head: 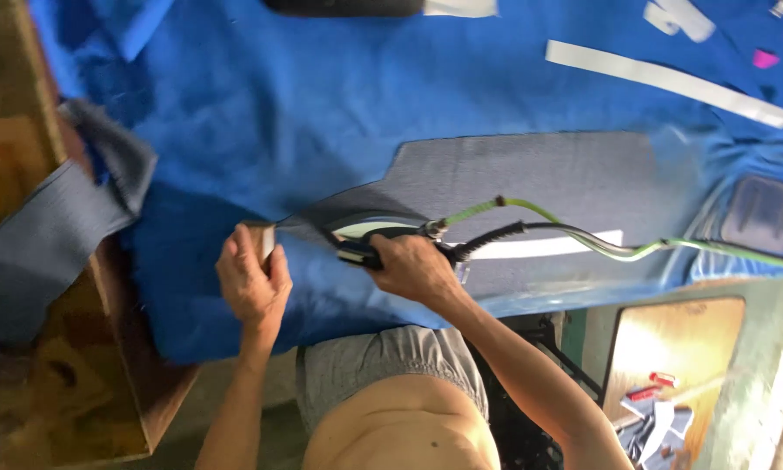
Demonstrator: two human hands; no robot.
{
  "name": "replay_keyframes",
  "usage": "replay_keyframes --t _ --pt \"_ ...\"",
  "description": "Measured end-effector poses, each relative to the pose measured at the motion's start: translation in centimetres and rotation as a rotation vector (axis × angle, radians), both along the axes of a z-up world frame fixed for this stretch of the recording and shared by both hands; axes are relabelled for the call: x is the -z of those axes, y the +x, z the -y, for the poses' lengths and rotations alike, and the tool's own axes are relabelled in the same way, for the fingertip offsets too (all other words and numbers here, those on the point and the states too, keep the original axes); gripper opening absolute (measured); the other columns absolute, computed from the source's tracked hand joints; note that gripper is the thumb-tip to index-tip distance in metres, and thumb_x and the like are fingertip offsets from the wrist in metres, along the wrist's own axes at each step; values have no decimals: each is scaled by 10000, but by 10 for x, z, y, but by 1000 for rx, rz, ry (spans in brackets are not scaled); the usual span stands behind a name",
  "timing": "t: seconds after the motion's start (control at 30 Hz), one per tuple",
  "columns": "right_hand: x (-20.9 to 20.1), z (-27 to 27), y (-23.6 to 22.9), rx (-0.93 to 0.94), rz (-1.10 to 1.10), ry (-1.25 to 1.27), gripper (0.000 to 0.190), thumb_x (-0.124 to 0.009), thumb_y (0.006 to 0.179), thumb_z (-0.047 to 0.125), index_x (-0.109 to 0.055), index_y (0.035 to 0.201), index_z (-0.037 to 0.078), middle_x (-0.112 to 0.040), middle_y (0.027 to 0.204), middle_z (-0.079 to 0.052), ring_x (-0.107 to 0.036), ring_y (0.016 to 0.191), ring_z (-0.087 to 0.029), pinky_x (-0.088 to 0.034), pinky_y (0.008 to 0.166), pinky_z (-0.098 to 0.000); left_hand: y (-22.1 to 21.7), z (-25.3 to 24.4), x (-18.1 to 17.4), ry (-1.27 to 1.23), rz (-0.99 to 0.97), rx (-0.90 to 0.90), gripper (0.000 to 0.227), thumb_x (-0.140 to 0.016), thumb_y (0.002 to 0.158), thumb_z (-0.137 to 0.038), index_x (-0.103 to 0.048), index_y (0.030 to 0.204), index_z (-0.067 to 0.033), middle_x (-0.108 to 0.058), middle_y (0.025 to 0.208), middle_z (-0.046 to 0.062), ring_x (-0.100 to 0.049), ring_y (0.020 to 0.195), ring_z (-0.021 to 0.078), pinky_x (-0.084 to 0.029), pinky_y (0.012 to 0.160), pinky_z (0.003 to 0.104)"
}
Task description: The person irons a dark gray fabric piece on a blue-covered worktable, then places a white strip on the fabric and irons it. The person also uses a wooden block to press the fabric while ironing.
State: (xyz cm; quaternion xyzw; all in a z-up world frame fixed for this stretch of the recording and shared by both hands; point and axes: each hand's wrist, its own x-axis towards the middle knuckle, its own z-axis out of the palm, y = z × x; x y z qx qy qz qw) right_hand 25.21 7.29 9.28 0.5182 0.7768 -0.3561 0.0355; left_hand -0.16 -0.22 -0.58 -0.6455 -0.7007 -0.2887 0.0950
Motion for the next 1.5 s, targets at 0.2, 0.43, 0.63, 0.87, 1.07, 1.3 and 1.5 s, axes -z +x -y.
replay_keyframes --t 0.2,0.43,0.63,0.87,1.07,1.3,1.5 --pt "-15 -7 0 12 -71 -107 407 -718 850 452 -672 922 54 -697 696 -210 -711 698 -445 -590 661 -548 -1 5 10 -14 26 -60 530 -675 1003 -364 -637 1347 37 -631 1166 219 -660 947 372 -564 810 452" --pt "5 -9 16 -32 -290 -84 741 -209 1003 669 -671 1294 168 -629 1144 -133 -664 1027 -399 -588 816 -504 -2 4 7 -51 7 -79 529 -649 1005 -387 -640 1355 9 -630 1172 206 -664 978 343 -561 860 426" --pt "17 -7 25 -27 -312 -167 828 -73 993 681 -604 1448 236 -556 1223 -130 -577 1167 -377 -517 978 -473 -2 4 7 -16 29 -64 532 -614 1023 -390 -628 1363 20 -624 1152 222 -657 959 357 -555 847 435" --pt "1 -8 16 52 -301 -252 802 -83 1012 646 -619 1433 224 -589 1214 -180 -577 1174 -449 -473 1030 -519 -3 5 11 -19 -11 -71 536 -581 1022 -426 -633 1372 -23 -631 1157 205 -663 957 334 -546 841 410" --pt "5 -5 18 128 -309 -301 703 -173 1064 539 -695 1299 131 -706 1120 -267 -637 1127 -493 -483 1011 -559 -1 5 18 -3 -4 -83 539 -605 998 -408 -630 1381 -30 -645 1152 204 -670 953 336 -552 848 412" --pt "28 -5 30 4 -293 -316 620 -192 1085 520 -688 1138 150 -724 1021 -217 -658 1029 -483 -524 914 -547 12 15 -1 2 -106 -79 538 -579 1013 -427 -620 1403 -59 -522 1442 259 -545 1279 415 -338 1135 542" --pt "-11 -11 15 -68 -318 -177 679 -143 1049 569 -589 1428 223 -501 1396 -200 -457 1320 -480 -413 1092 -569 91 44 -12 -16 321 269 342 -686 925 -285 -719 1221 -117 -659 1094 127 -680 1003 335 -538 931 461"
